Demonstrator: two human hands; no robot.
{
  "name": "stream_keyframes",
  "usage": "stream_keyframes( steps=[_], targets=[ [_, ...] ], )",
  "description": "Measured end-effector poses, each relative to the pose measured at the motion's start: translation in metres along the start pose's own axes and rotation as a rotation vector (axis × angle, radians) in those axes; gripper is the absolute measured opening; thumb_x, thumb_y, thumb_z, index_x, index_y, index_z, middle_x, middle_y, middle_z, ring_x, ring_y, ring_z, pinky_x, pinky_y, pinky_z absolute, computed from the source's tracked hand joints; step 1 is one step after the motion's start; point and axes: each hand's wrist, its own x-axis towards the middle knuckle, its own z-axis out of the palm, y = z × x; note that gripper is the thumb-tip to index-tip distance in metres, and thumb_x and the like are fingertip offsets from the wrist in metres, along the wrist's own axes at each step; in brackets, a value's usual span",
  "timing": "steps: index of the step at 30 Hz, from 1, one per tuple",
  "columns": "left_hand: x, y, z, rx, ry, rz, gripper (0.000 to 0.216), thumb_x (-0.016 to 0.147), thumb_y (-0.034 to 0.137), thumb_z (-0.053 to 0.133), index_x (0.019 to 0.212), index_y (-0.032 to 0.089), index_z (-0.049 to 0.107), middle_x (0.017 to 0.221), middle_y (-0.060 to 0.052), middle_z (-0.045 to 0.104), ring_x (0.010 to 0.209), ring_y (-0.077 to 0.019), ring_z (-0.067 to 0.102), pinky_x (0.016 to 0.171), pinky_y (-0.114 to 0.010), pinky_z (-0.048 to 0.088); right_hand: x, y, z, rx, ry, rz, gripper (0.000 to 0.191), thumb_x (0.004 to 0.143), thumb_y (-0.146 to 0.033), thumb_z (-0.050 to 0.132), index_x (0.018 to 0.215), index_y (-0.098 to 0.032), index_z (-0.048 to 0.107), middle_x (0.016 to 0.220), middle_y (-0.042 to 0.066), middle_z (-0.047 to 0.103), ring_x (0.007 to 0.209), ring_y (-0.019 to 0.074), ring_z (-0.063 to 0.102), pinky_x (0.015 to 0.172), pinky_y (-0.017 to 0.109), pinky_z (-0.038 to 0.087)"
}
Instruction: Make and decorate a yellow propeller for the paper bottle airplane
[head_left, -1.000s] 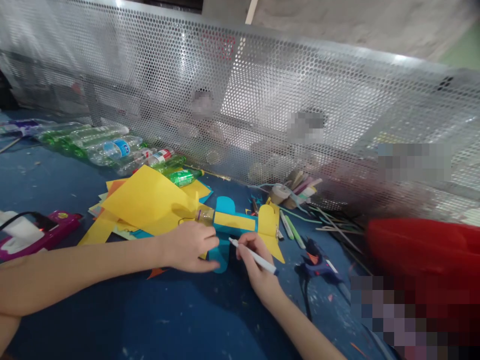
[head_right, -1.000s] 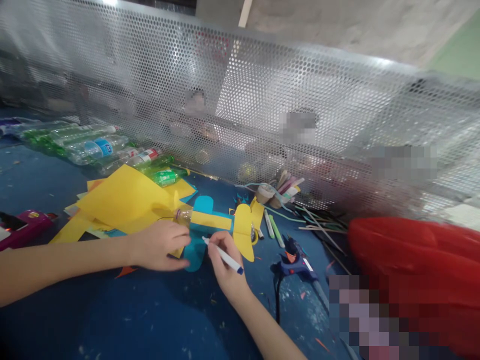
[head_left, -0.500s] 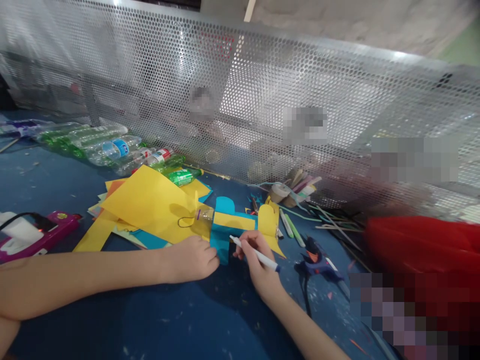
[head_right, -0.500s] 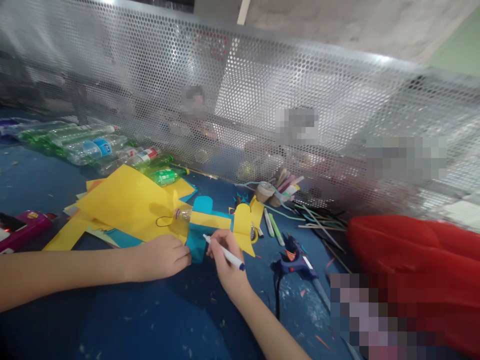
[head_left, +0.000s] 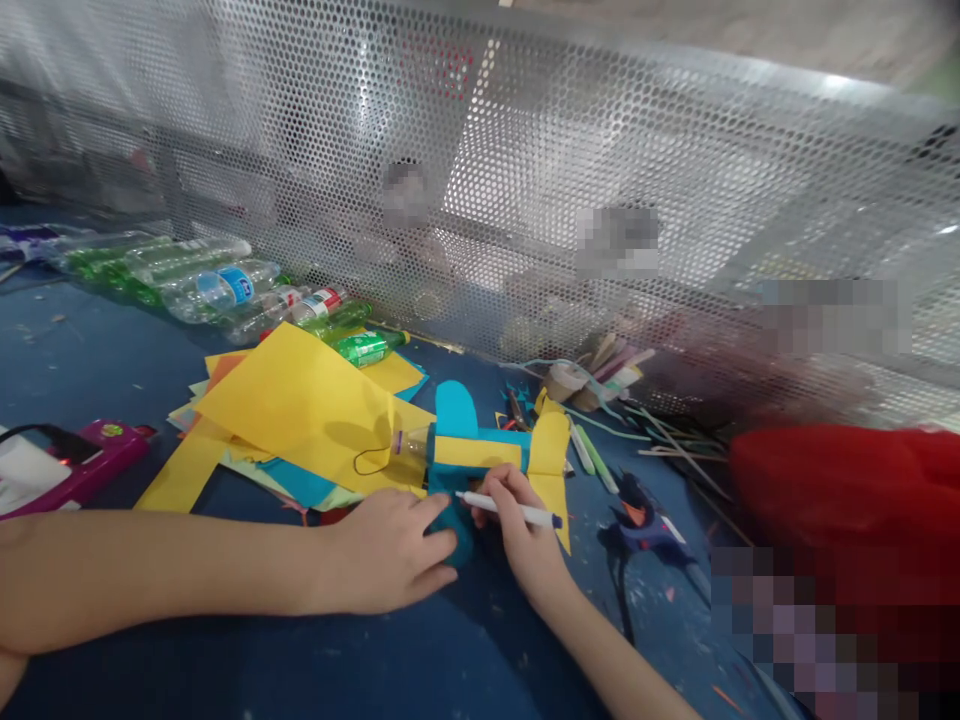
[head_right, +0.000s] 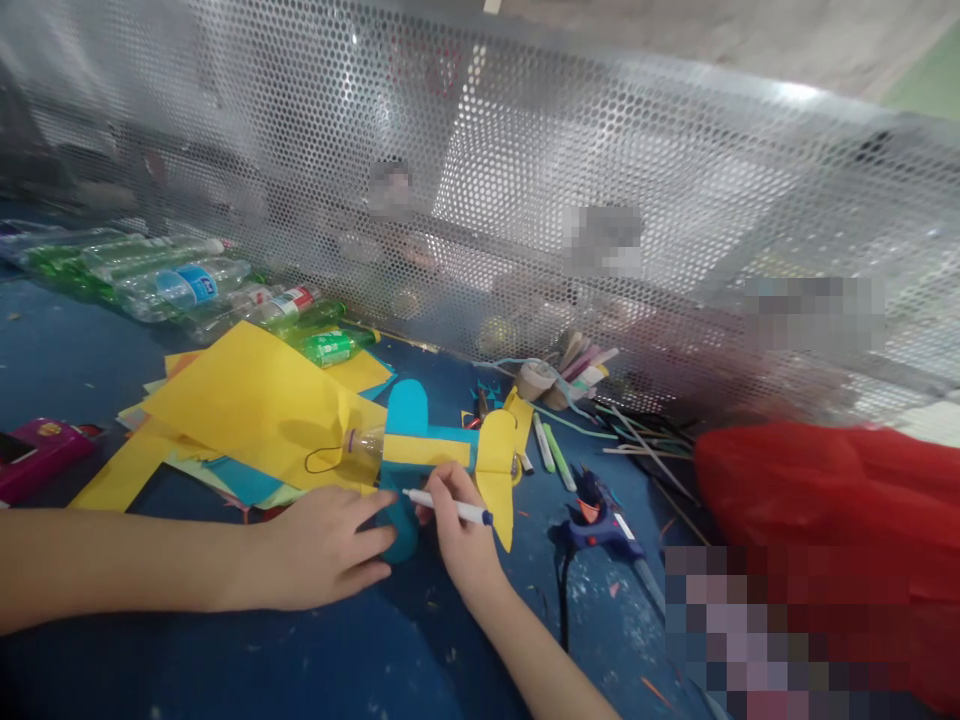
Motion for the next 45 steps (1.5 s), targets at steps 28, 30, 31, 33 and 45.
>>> stream_keyframes(
  steps=[28, 30, 31, 33, 45],
  targets=[
    [-0.001, 0.022, -0.012, -0.020, -0.336, -0.246, 0.061, 0.092, 0.063, 0.031, 0.136, 0.024, 0.045, 0.147, -0.025, 0.037, 0.094, -0.0373, 0.064, 0.069, -0.049, 0.051, 0.002, -0.003, 0.004, -0.222, 0.021, -0.007, 0.027, 0.082, -0.036, 0.056, 0.064, -0.024, 0.040, 0.052, -0.006, 0.042, 0.046, 0.0114, 0.038, 0.044, 0.023, 0.031],
    [-0.002, 0.021, -0.010, -0.026, -0.322, -0.238, 0.060, 0.092, 0.064, 0.031, 0.135, 0.025, 0.045, 0.146, -0.025, 0.037, 0.096, -0.0379, 0.063, 0.070, -0.049, 0.051, 0.002, -0.003, 0.005, -0.232, 0.007, -0.012, 0.027, 0.082, -0.035, 0.056, 0.064, -0.024, 0.040, 0.052, -0.006, 0.042, 0.047, 0.0114, 0.039, 0.045, 0.023, 0.032],
    [-0.002, 0.021, -0.010, -0.029, -0.320, -0.234, 0.060, 0.092, 0.064, 0.031, 0.135, 0.026, 0.045, 0.146, -0.025, 0.037, 0.096, -0.0384, 0.063, 0.070, -0.049, 0.051, 0.002, -0.003, 0.005, -0.241, 0.004, -0.012, 0.027, 0.081, -0.035, 0.057, 0.064, -0.024, 0.039, 0.052, -0.006, 0.042, 0.047, 0.0115, 0.039, 0.045, 0.023, 0.032],
    [-0.002, 0.020, -0.010, -0.032, -0.326, -0.231, 0.059, 0.092, 0.064, 0.030, 0.134, 0.026, 0.046, 0.146, -0.025, 0.037, 0.097, -0.0390, 0.063, 0.070, -0.050, 0.051, 0.002, -0.003, 0.005, -0.264, 0.007, -0.008, 0.028, 0.081, -0.036, 0.057, 0.063, -0.024, 0.038, 0.052, -0.006, 0.042, 0.047, 0.0116, 0.040, 0.045, 0.023, 0.033],
    [-0.001, 0.020, -0.016, -0.028, -0.338, -0.225, 0.054, 0.092, 0.060, 0.034, 0.133, 0.027, 0.047, 0.145, -0.026, 0.038, 0.087, -0.0363, 0.065, 0.067, -0.050, 0.052, -0.002, -0.009, -0.001, -0.389, 0.147, 0.022, 0.028, 0.080, -0.031, 0.052, 0.062, -0.025, 0.032, 0.050, -0.007, 0.041, 0.044, 0.0113, 0.036, 0.043, 0.023, 0.031]
  ],
)
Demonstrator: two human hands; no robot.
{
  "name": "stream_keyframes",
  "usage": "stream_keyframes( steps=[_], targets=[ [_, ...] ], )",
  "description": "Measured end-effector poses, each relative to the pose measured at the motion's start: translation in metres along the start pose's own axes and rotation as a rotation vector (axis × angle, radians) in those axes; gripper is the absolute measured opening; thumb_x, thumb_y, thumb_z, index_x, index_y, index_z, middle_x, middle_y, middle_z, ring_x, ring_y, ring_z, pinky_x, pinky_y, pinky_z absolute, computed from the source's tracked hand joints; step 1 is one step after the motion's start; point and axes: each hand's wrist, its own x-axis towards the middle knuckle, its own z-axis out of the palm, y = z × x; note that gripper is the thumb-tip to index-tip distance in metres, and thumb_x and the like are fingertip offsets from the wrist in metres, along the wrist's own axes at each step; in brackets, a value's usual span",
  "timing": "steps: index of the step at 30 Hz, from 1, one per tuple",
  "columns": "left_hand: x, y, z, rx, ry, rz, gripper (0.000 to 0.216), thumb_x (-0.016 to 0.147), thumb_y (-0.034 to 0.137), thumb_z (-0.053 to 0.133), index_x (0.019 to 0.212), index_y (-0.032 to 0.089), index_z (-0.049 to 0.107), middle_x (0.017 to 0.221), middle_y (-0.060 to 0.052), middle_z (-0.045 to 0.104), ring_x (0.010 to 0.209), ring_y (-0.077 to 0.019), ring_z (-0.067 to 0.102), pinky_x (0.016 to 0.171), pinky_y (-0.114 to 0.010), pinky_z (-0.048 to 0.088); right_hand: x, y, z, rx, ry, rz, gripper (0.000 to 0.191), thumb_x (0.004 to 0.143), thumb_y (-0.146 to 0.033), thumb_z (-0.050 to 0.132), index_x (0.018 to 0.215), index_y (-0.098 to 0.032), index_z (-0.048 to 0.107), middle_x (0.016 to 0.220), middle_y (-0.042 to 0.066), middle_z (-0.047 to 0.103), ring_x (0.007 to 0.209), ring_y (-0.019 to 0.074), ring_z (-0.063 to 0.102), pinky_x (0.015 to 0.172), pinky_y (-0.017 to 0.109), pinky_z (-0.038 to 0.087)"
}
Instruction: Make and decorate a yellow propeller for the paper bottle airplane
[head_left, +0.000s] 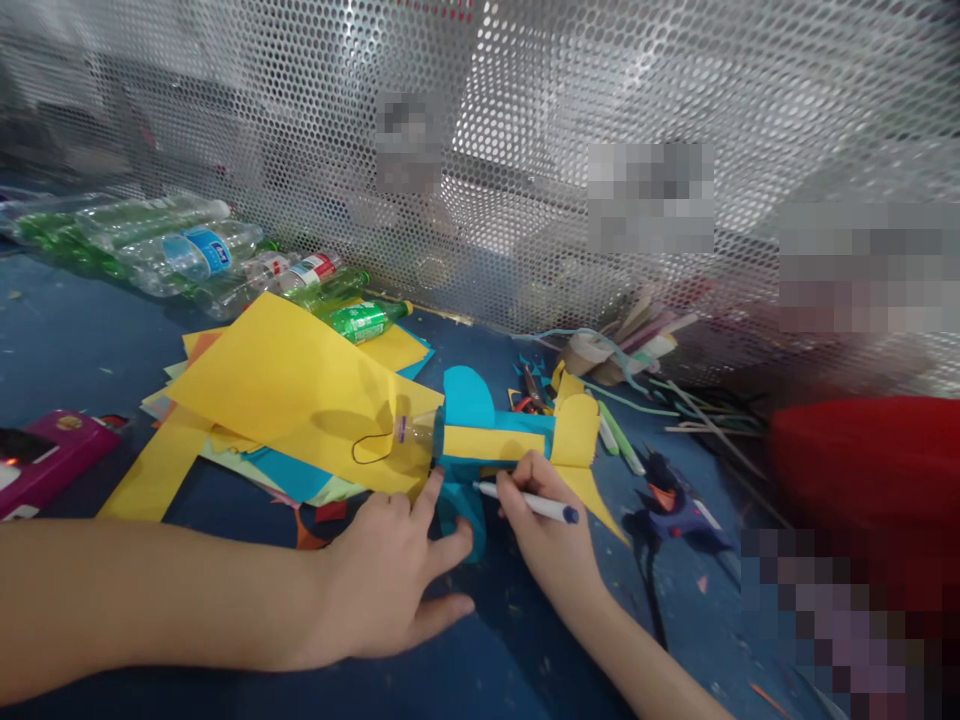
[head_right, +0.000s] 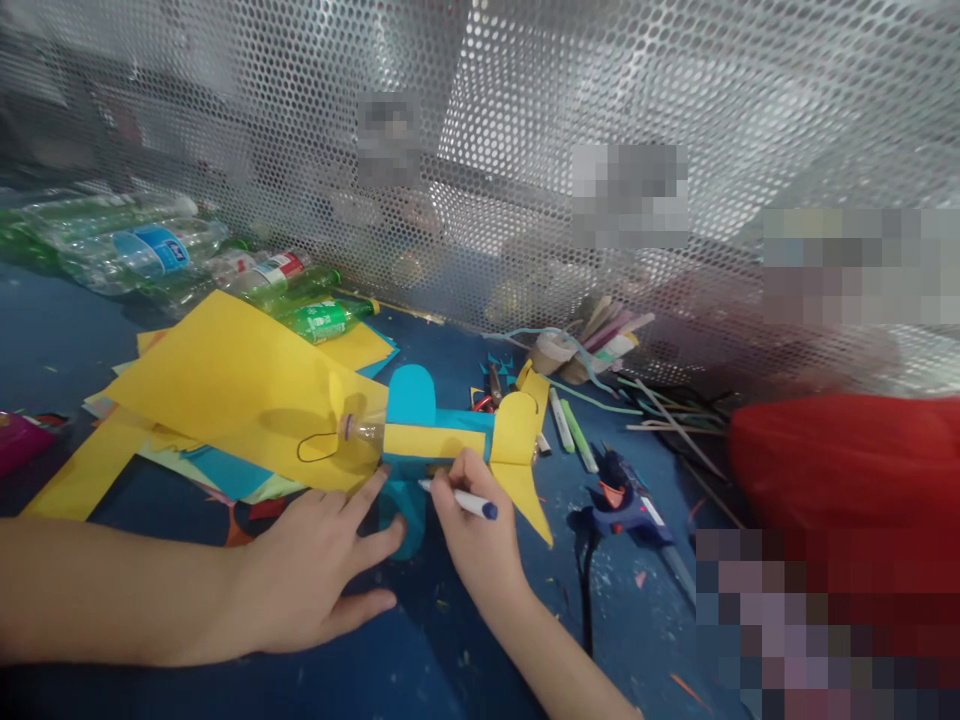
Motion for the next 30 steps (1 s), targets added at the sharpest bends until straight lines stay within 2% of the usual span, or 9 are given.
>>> stream_keyframes(
  steps=[5, 15, 30],
  targets=[
    [-0.0006, -0.0005, -0.0002, -0.013, 0.006, 0.001, 0.055, 0.092, 0.061, 0.034, 0.133, 0.027, 0.047, 0.145, -0.025, 0.039, 0.092, -0.0373, 0.064, 0.069, -0.051, 0.052, -0.0006, 0.0019, -0.0003, 0.001, -0.009, -0.032, 0.029, 0.081, -0.031, 0.052, 0.061, -0.025, 0.031, 0.050, -0.007, 0.040, 0.045, 0.0114, 0.038, 0.043, 0.023, 0.032],
    [-0.0002, -0.0005, 0.0023, -0.008, -0.002, 0.002, 0.056, 0.092, 0.060, 0.036, 0.135, 0.026, 0.046, 0.146, -0.025, 0.037, 0.094, -0.0372, 0.064, 0.070, -0.051, 0.052, -0.0087, -0.0019, 0.0049, 0.046, -0.122, -0.146, 0.029, 0.083, -0.026, 0.050, 0.061, -0.025, 0.032, 0.050, -0.008, 0.036, 0.045, 0.0104, 0.035, 0.043, 0.022, 0.031],
    [-0.0006, -0.0015, 0.0007, -0.037, -0.019, -0.005, 0.056, 0.092, 0.060, 0.035, 0.136, 0.027, 0.045, 0.147, -0.024, 0.036, 0.094, -0.0368, 0.064, 0.071, -0.052, 0.052, -0.0087, -0.0030, 0.0048, 0.061, -0.141, -0.130, 0.029, 0.084, -0.028, 0.051, 0.061, -0.024, 0.033, 0.051, -0.007, 0.035, 0.046, 0.0104, 0.035, 0.044, 0.022, 0.031]
  ],
)
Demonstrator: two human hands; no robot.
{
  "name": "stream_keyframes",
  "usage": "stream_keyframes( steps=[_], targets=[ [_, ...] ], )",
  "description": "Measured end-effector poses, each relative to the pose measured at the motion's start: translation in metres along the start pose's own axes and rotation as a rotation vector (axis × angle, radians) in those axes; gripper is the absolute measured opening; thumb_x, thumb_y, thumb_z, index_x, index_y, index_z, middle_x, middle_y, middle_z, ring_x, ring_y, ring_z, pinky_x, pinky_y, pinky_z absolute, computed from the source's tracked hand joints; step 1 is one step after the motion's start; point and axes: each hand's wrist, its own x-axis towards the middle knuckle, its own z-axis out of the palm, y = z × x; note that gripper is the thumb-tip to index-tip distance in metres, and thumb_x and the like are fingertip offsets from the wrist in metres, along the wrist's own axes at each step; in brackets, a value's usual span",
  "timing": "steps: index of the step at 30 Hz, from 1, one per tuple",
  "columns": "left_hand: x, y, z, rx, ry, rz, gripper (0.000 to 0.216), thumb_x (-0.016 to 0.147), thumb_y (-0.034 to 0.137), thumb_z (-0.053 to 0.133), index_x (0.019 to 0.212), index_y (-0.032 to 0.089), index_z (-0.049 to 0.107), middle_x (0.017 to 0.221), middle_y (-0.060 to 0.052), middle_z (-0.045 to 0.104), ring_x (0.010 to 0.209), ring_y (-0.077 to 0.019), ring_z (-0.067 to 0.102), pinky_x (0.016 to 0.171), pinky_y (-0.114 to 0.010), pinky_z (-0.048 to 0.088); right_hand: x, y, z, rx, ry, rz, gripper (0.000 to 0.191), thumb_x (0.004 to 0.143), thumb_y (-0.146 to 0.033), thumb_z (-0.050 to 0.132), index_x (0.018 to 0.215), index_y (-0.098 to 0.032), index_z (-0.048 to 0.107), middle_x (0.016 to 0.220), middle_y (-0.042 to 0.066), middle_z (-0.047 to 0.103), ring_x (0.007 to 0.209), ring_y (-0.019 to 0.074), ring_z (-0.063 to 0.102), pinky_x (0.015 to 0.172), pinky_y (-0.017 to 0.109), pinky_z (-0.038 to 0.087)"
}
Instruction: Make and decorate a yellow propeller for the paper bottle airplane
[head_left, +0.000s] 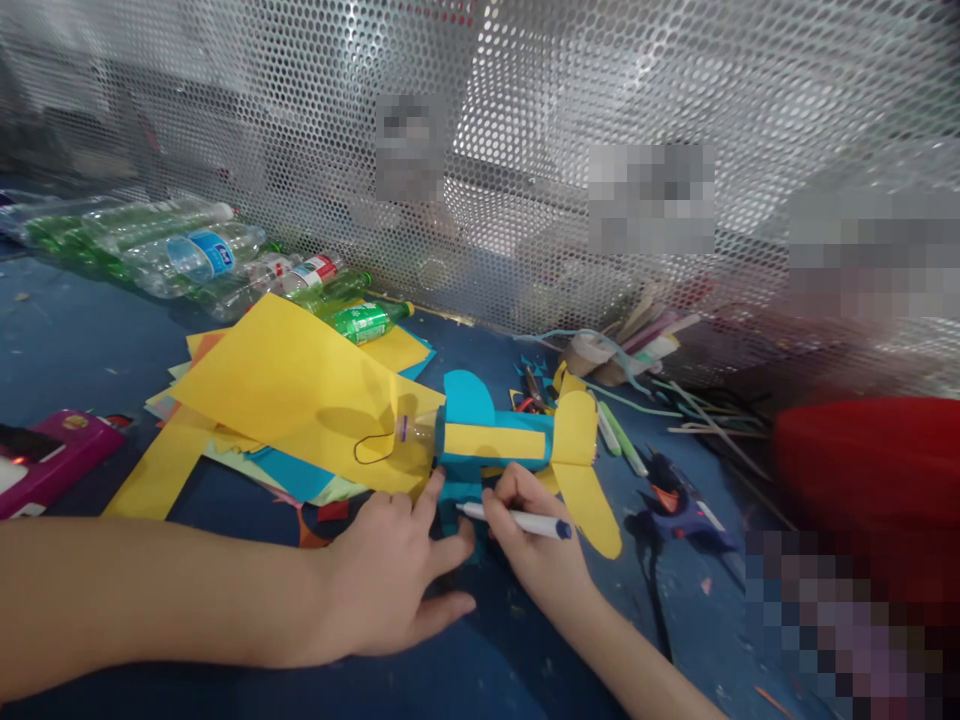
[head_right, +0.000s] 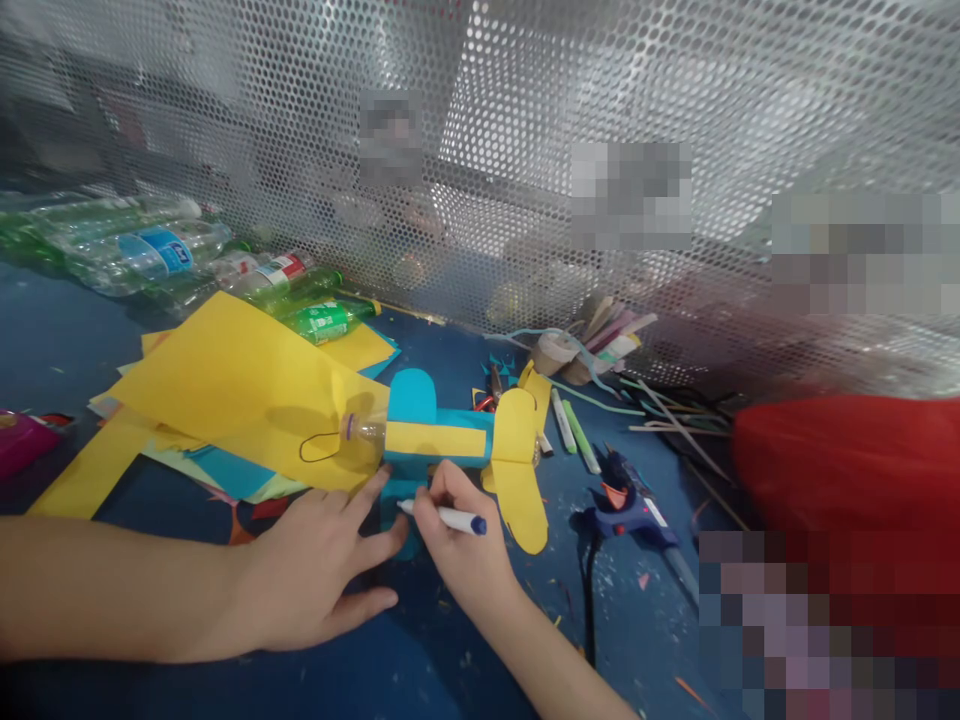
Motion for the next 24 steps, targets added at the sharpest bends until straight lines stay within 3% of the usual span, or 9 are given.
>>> stream_keyframes(
  steps=[8, 19, 24],
  targets=[
    [0.0013, 0.0008, -0.0018, 0.016, -0.010, 0.001, 0.054, 0.092, 0.060, 0.035, 0.135, 0.028, 0.045, 0.148, -0.024, 0.035, 0.093, -0.0356, 0.064, 0.070, -0.050, 0.051, 0.0086, 0.0041, 0.0004, -0.065, 0.078, 0.072, 0.030, 0.084, -0.033, 0.052, 0.064, -0.025, 0.032, 0.051, -0.007, 0.041, 0.046, 0.0120, 0.041, 0.046, 0.024, 0.035],
    [0.0012, 0.0002, -0.0015, 0.028, -0.003, -0.002, 0.055, 0.092, 0.061, 0.034, 0.134, 0.028, 0.045, 0.146, -0.023, 0.038, 0.093, -0.0350, 0.064, 0.070, -0.049, 0.051, 0.0098, 0.0070, 0.0018, -0.073, 0.100, 0.044, 0.030, 0.085, -0.033, 0.055, 0.065, -0.024, 0.035, 0.053, -0.008, 0.035, 0.048, 0.0109, 0.037, 0.045, 0.023, 0.032],
    [0.0013, 0.0013, -0.0036, 0.018, -0.003, -0.011, 0.053, 0.092, 0.059, 0.036, 0.134, 0.027, 0.046, 0.148, -0.024, 0.035, 0.095, -0.0360, 0.063, 0.072, -0.051, 0.051, 0.0087, 0.0058, 0.0016, -0.035, 0.086, 0.064, 0.029, 0.086, -0.036, 0.055, 0.068, -0.024, 0.036, 0.054, -0.007, 0.041, 0.049, 0.0118, 0.042, 0.047, 0.023, 0.036]
  ],
)
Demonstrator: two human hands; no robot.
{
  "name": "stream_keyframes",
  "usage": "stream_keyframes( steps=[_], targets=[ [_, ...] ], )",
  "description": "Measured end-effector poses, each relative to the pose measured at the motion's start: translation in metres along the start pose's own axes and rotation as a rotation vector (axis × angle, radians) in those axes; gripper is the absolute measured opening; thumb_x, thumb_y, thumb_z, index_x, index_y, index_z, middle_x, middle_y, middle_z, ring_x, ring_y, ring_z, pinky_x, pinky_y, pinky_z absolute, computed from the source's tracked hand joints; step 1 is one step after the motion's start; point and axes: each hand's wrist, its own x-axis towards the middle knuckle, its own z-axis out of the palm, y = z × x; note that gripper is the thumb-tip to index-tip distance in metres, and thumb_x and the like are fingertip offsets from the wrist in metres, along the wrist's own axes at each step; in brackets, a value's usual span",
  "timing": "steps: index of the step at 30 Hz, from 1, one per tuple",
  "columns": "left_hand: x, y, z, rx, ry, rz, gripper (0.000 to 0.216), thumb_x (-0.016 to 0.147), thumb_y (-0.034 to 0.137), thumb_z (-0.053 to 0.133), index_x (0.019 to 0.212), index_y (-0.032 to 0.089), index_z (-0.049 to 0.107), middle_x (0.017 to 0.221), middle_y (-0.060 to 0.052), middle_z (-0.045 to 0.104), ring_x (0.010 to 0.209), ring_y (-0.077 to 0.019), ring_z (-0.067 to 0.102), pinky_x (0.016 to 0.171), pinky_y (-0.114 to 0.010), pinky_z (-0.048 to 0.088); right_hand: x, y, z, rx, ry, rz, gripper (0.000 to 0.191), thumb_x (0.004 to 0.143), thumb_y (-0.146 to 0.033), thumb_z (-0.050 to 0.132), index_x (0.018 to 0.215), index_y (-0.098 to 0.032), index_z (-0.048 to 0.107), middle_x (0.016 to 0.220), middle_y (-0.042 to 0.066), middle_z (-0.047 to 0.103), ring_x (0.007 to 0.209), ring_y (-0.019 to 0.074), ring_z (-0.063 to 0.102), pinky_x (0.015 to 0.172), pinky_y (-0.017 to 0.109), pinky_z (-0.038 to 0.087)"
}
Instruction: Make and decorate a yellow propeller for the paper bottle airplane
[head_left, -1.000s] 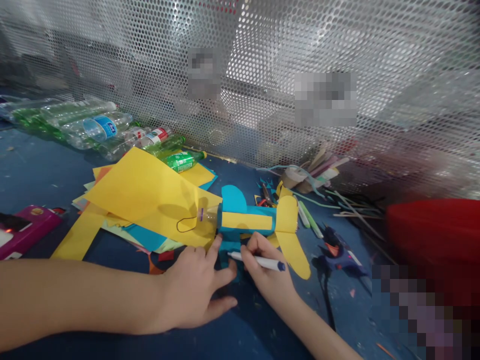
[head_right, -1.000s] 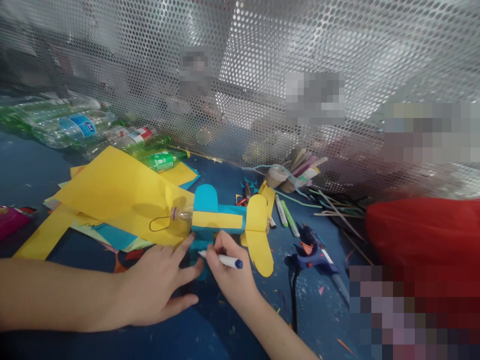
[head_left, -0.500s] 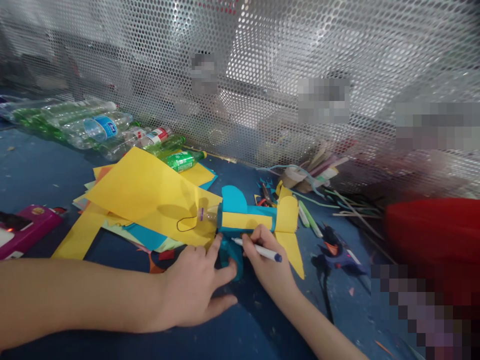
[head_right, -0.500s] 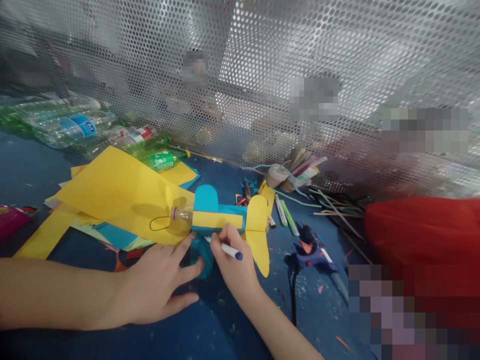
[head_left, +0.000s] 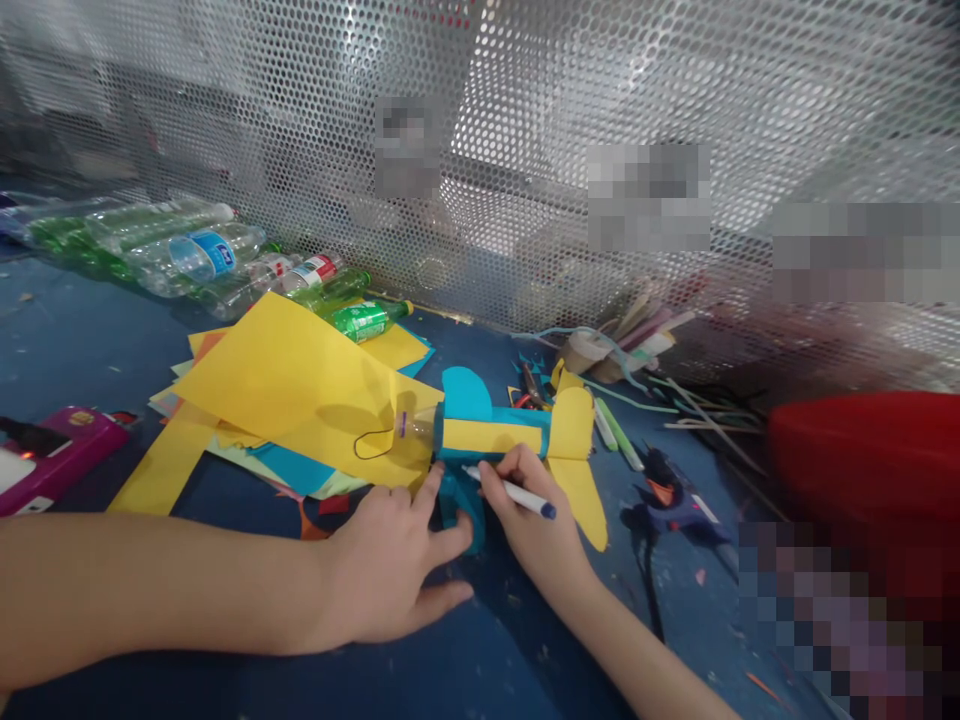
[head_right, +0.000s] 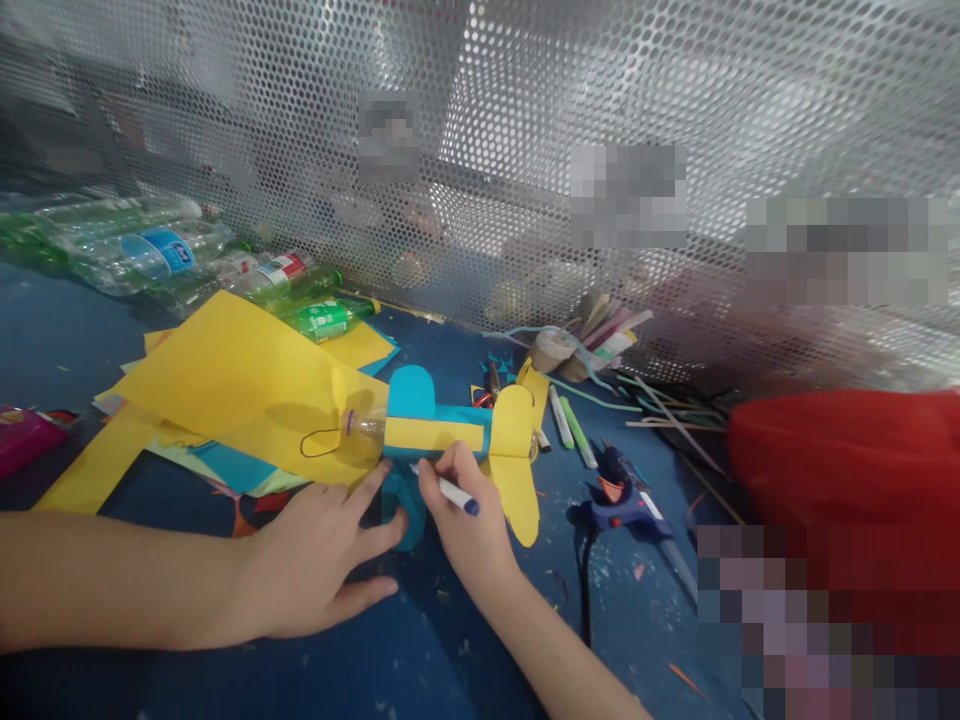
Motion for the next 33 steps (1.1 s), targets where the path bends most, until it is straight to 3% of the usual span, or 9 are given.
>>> stream_keyframes(
  steps=[8, 22, 33],
  targets=[
    [-0.001, -0.001, 0.000, 0.006, 0.009, 0.005, 0.053, 0.093, 0.058, 0.035, 0.134, 0.027, 0.046, 0.147, -0.025, 0.035, 0.092, -0.0363, 0.064, 0.070, -0.050, 0.051, 0.000, -0.001, 0.000, 0.020, -0.008, 0.006, 0.029, 0.086, -0.036, 0.055, 0.068, -0.024, 0.035, 0.055, -0.007, 0.040, 0.050, 0.0116, 0.041, 0.047, 0.023, 0.035],
    [-0.001, 0.000, 0.002, 0.014, 0.026, 0.017, 0.053, 0.093, 0.058, 0.037, 0.134, 0.027, 0.047, 0.147, -0.024, 0.036, 0.090, -0.0353, 0.064, 0.069, -0.051, 0.052, -0.001, -0.012, -0.013, -0.065, -0.018, -0.058, 0.027, 0.074, -0.021, 0.048, 0.057, -0.025, 0.029, 0.046, -0.008, 0.033, 0.043, 0.0109, 0.036, 0.043, 0.023, 0.031],
    [0.000, 0.000, -0.001, 0.035, 0.006, 0.023, 0.053, 0.093, 0.058, 0.036, 0.134, 0.026, 0.046, 0.145, -0.025, 0.038, 0.088, -0.0356, 0.065, 0.067, -0.050, 0.052, -0.002, -0.008, -0.008, -0.020, -0.032, -0.025, 0.027, 0.078, -0.025, 0.051, 0.059, -0.025, 0.031, 0.048, -0.007, 0.037, 0.043, 0.0113, 0.040, 0.044, 0.024, 0.034]
  ],
)
